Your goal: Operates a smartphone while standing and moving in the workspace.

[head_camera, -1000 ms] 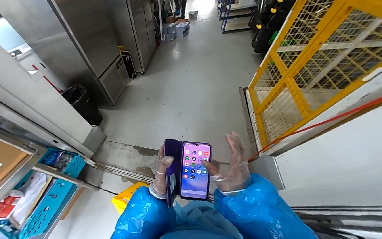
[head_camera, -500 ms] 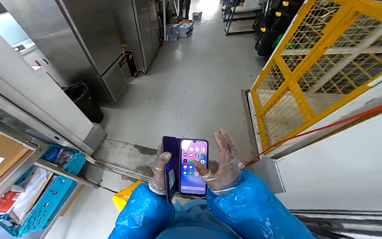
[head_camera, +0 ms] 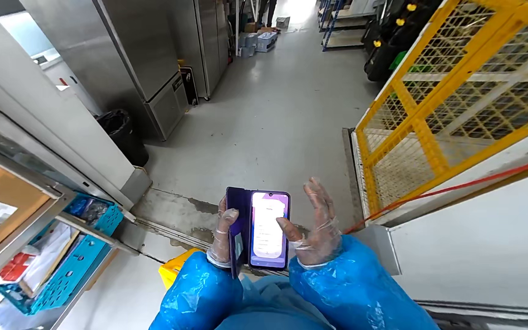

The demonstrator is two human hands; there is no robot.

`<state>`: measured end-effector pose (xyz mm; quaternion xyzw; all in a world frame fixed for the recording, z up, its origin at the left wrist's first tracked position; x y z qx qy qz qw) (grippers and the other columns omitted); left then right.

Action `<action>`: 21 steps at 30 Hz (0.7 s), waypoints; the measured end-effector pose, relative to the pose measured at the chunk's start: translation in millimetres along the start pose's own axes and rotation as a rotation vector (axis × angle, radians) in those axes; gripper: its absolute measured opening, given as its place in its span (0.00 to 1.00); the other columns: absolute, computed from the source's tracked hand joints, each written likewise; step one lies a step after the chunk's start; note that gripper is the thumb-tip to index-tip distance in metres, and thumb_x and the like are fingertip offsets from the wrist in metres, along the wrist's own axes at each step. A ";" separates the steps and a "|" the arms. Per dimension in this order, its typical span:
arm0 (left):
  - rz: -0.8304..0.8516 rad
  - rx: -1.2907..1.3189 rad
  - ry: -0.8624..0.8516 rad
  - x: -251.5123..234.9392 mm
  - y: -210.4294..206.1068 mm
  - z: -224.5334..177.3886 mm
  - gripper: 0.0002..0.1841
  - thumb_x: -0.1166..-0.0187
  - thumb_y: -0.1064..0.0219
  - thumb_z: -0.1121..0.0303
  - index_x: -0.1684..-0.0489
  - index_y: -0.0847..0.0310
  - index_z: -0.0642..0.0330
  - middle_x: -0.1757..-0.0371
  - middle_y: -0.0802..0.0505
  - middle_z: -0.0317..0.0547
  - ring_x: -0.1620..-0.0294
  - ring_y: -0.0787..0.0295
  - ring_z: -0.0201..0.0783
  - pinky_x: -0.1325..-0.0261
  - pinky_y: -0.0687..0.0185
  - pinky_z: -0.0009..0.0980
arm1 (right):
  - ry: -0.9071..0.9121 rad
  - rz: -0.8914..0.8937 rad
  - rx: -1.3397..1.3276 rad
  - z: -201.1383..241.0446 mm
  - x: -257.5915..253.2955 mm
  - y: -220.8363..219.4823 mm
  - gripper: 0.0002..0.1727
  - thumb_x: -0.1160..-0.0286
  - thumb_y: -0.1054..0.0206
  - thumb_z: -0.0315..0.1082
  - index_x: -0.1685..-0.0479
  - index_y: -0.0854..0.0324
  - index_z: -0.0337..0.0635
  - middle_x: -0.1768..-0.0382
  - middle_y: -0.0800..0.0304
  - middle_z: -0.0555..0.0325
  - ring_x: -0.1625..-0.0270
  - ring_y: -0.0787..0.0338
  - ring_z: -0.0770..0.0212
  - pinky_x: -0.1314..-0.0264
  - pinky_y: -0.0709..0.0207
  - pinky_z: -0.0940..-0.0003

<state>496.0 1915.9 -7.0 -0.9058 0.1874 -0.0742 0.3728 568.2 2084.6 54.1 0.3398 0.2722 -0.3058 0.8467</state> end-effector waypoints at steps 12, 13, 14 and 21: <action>-0.074 -0.007 -0.068 18.2 20.6 -26.1 0.40 0.46 0.19 0.41 0.31 0.26 0.45 0.57 0.05 0.33 0.57 0.06 0.26 0.55 0.09 0.26 | 0.033 0.063 -0.009 19.0 6.0 -22.8 0.49 0.37 0.29 0.61 0.21 0.30 0.31 0.17 0.34 0.31 0.13 0.34 0.40 0.14 0.36 0.50; -0.091 -0.014 -0.080 22.0 23.7 -29.2 0.41 0.46 0.19 0.41 0.30 0.27 0.46 0.57 0.05 0.33 0.57 0.06 0.25 0.55 0.09 0.26 | 0.045 0.072 -0.017 23.0 7.7 -27.8 0.50 0.39 0.27 0.61 0.22 0.30 0.30 0.17 0.33 0.30 0.13 0.33 0.39 0.14 0.36 0.48; -0.102 0.001 -0.089 25.4 27.1 -32.0 0.41 0.46 0.19 0.41 0.30 0.27 0.46 0.57 0.05 0.33 0.58 0.06 0.26 0.55 0.09 0.26 | 0.056 0.085 -0.022 27.2 9.5 -34.0 0.51 0.42 0.25 0.61 0.22 0.30 0.30 0.18 0.33 0.30 0.14 0.33 0.38 0.15 0.35 0.46; -0.228 0.029 -0.207 56.3 54.0 -58.5 0.41 0.50 0.17 0.40 0.33 0.25 0.47 0.59 0.05 0.34 0.59 0.06 0.27 0.57 0.09 0.27 | 0.134 0.203 -0.094 56.1 10.3 -75.5 0.56 0.52 0.22 0.63 0.22 0.29 0.32 0.17 0.33 0.32 0.13 0.35 0.36 0.13 0.40 0.44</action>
Point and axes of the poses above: each hand's wrist, its own x-axis away from the middle knuckle, its own y-axis out of the back of the hand, z = x × y, the point moved 9 cm from there along -x, towards the middle knuckle
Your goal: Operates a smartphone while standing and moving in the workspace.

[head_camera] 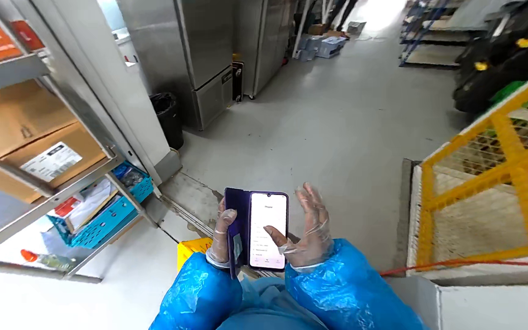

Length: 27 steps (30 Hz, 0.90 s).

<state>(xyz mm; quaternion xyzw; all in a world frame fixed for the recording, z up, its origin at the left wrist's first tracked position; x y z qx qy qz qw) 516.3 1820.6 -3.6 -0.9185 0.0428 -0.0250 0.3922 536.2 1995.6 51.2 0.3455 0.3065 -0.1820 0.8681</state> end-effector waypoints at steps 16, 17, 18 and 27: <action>-0.215 -0.015 -0.240 22.8 7.2 -28.8 0.28 0.43 0.19 0.45 0.45 0.17 0.44 0.61 0.04 0.34 0.61 0.06 0.26 0.59 0.08 0.26 | 0.184 0.122 -0.229 5.9 -29.0 -35.1 0.55 0.49 0.24 0.65 0.23 0.29 0.32 0.18 0.32 0.32 0.13 0.34 0.39 0.12 0.41 0.47; -0.214 -0.008 -0.248 21.9 7.0 -27.6 0.28 0.44 0.18 0.44 0.46 0.16 0.45 0.61 0.04 0.34 0.61 0.05 0.27 0.59 0.08 0.27 | 0.185 0.124 -0.237 4.1 -30.9 -34.6 0.55 0.48 0.24 0.65 0.23 0.28 0.32 0.18 0.32 0.32 0.13 0.34 0.39 0.12 0.40 0.47; -0.212 -0.003 -0.252 21.3 6.7 -26.5 0.29 0.44 0.18 0.44 0.46 0.16 0.45 0.61 0.04 0.35 0.61 0.05 0.27 0.59 0.08 0.27 | 0.188 0.128 -0.244 2.7 -32.6 -34.3 0.55 0.48 0.25 0.66 0.23 0.28 0.32 0.18 0.32 0.32 0.13 0.34 0.39 0.12 0.40 0.47; -0.257 -0.002 -0.294 23.4 2.1 -23.2 0.25 0.39 0.22 0.47 0.45 0.17 0.45 0.62 0.04 0.36 0.63 0.05 0.28 0.61 0.08 0.28 | 0.226 0.200 -0.299 -3.9 -35.2 -36.6 0.55 0.51 0.23 0.64 0.24 0.28 0.31 0.18 0.32 0.30 0.13 0.33 0.38 0.13 0.39 0.47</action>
Point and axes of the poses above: each hand's wrist, its own x-axis away from the middle knuckle, its own y-axis out of the back of the hand, z = x × y, the point moved 9 cm from there along -x, towards the middle knuckle
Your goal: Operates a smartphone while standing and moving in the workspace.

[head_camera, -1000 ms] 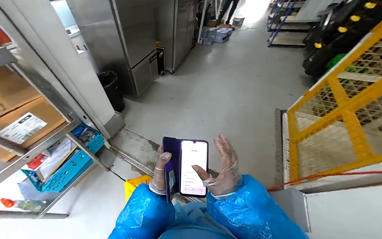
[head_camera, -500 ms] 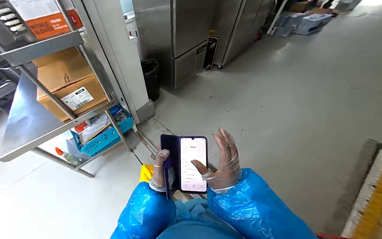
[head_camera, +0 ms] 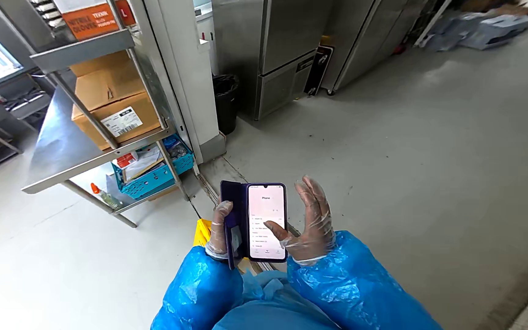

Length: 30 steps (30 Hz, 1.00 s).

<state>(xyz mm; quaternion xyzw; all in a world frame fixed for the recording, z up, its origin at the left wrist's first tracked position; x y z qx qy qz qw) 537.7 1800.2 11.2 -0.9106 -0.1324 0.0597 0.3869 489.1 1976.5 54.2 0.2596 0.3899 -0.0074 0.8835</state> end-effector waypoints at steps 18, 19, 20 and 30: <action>-0.038 0.098 -0.089 10.8 -2.2 0.3 0.13 0.32 0.26 0.53 0.59 0.11 0.48 0.64 0.04 0.38 0.62 0.04 0.30 0.58 0.07 0.30 | 0.026 0.088 -0.062 -2.3 13.6 5.9 0.57 0.61 0.17 0.59 0.24 0.27 0.32 0.18 0.31 0.30 0.14 0.33 0.34 0.15 0.37 0.44; -0.033 0.098 -0.089 12.0 -2.3 1.0 0.13 0.32 0.26 0.53 0.58 0.11 0.48 0.63 0.04 0.38 0.62 0.04 0.30 0.58 0.07 0.29 | 0.026 0.094 -0.068 -2.2 14.7 6.4 0.57 0.62 0.17 0.58 0.24 0.27 0.32 0.18 0.31 0.30 0.14 0.33 0.34 0.15 0.37 0.44; -0.025 0.101 -0.089 13.2 -3.2 1.5 0.13 0.32 0.26 0.52 0.58 0.11 0.48 0.63 0.04 0.38 0.62 0.04 0.30 0.58 0.07 0.29 | 0.030 0.099 -0.074 -2.5 15.5 7.2 0.57 0.61 0.17 0.58 0.24 0.28 0.32 0.18 0.32 0.30 0.14 0.33 0.35 0.14 0.38 0.44; -0.078 0.108 -0.097 30.4 -5.9 2.3 0.15 0.35 0.24 0.51 0.58 0.12 0.48 0.64 0.04 0.39 0.63 0.04 0.31 0.59 0.07 0.31 | 0.054 0.131 -0.123 -0.5 25.6 10.2 0.60 0.61 0.17 0.61 0.21 0.30 0.34 0.17 0.32 0.31 0.13 0.35 0.36 0.13 0.40 0.45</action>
Point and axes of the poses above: each hand's wrist, its own x-axis away from the middle knuckle, its own y-axis out of the back of the hand, z = x × y, the point moved 9 cm from there along -x, towards the middle knuckle
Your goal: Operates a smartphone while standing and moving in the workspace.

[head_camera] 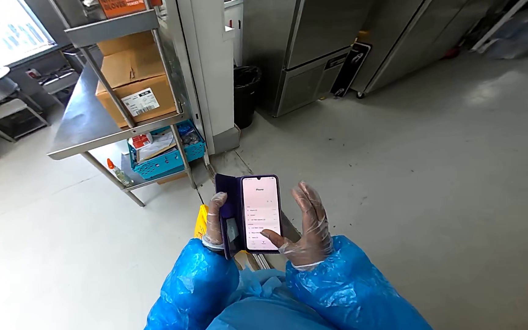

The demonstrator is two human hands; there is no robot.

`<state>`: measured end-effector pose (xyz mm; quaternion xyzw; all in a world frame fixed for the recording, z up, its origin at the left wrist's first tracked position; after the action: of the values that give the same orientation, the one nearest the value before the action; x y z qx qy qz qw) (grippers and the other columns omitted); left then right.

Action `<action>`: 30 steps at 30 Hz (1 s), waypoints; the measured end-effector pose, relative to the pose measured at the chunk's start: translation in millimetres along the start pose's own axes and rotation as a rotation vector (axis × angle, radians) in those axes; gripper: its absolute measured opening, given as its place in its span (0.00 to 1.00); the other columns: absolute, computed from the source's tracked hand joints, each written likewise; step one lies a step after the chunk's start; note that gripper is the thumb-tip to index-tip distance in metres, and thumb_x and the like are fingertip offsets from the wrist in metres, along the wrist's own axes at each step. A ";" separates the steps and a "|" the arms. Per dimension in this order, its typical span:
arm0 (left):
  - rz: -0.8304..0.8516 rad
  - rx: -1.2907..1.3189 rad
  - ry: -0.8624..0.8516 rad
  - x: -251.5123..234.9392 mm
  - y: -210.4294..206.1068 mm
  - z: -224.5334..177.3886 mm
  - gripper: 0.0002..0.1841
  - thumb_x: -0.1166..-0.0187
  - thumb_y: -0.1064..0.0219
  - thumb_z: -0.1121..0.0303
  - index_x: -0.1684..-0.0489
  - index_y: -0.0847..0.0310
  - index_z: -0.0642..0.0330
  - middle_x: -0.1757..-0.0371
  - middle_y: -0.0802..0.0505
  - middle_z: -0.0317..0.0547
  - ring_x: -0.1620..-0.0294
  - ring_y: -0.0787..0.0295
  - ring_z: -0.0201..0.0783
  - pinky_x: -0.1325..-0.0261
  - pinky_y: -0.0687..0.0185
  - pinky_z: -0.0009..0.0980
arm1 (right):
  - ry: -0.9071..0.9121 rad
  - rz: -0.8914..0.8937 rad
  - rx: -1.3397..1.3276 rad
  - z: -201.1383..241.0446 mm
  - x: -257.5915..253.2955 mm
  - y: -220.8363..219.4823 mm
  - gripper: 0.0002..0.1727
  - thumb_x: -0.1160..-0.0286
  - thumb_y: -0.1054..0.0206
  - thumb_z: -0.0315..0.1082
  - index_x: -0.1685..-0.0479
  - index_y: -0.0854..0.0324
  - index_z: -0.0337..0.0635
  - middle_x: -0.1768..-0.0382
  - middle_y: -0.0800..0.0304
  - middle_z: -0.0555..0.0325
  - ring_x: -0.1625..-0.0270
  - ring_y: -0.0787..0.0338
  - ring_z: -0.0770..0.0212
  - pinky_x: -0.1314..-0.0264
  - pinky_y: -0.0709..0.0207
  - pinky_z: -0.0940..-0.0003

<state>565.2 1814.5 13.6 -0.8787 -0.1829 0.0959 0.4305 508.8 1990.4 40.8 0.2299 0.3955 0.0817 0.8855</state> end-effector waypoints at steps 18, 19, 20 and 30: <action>-0.288 -0.021 -0.135 48.5 96.0 -88.6 0.17 0.38 0.26 0.56 0.55 0.17 0.53 0.69 0.05 0.42 0.67 0.05 0.33 0.63 0.08 0.32 | -0.551 0.530 -0.600 48.7 39.1 -135.0 0.47 0.40 0.24 0.41 0.19 0.38 0.23 0.38 0.11 0.41 0.41 0.08 0.61 0.39 0.15 0.69; -0.296 -0.014 -0.146 53.2 106.1 -99.4 0.17 0.39 0.26 0.56 0.56 0.17 0.52 0.69 0.05 0.42 0.67 0.05 0.33 0.63 0.08 0.32 | -0.613 0.590 -0.641 60.3 44.3 -150.2 0.44 0.39 0.24 0.38 0.21 0.35 0.24 0.44 0.08 0.45 0.46 0.06 0.66 0.41 0.14 0.72; -0.305 -0.008 -0.158 58.4 117.4 -111.8 0.17 0.41 0.24 0.56 0.56 0.16 0.51 0.69 0.05 0.42 0.68 0.05 0.32 0.63 0.08 0.31 | -0.656 0.641 -0.666 72.4 48.7 -165.9 0.41 0.37 0.24 0.36 0.22 0.33 0.25 0.47 0.06 0.48 0.48 0.06 0.68 0.42 0.13 0.73; -0.407 0.027 -0.299 118.4 291.2 -293.8 0.23 0.48 0.16 0.51 0.56 0.14 0.51 0.68 0.05 0.42 0.67 0.05 0.33 0.63 0.07 0.31 | -0.666 0.902 -0.698 232.0 79.2 -376.8 0.36 0.44 0.18 0.27 0.31 0.26 0.30 0.53 0.05 0.56 0.52 0.05 0.71 0.44 0.12 0.76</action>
<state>838.8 1486.5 -38.6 -0.7939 -0.4165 0.1385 0.4208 719.3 1604.8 -54.5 0.0855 -0.0843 0.4925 0.8620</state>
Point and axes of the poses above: each hand's wrist, its own x-axis away from the middle knuckle, its own y-axis out of the back of the hand, z = x × y, the point moved 9 cm from there along -x, towards the middle knuckle
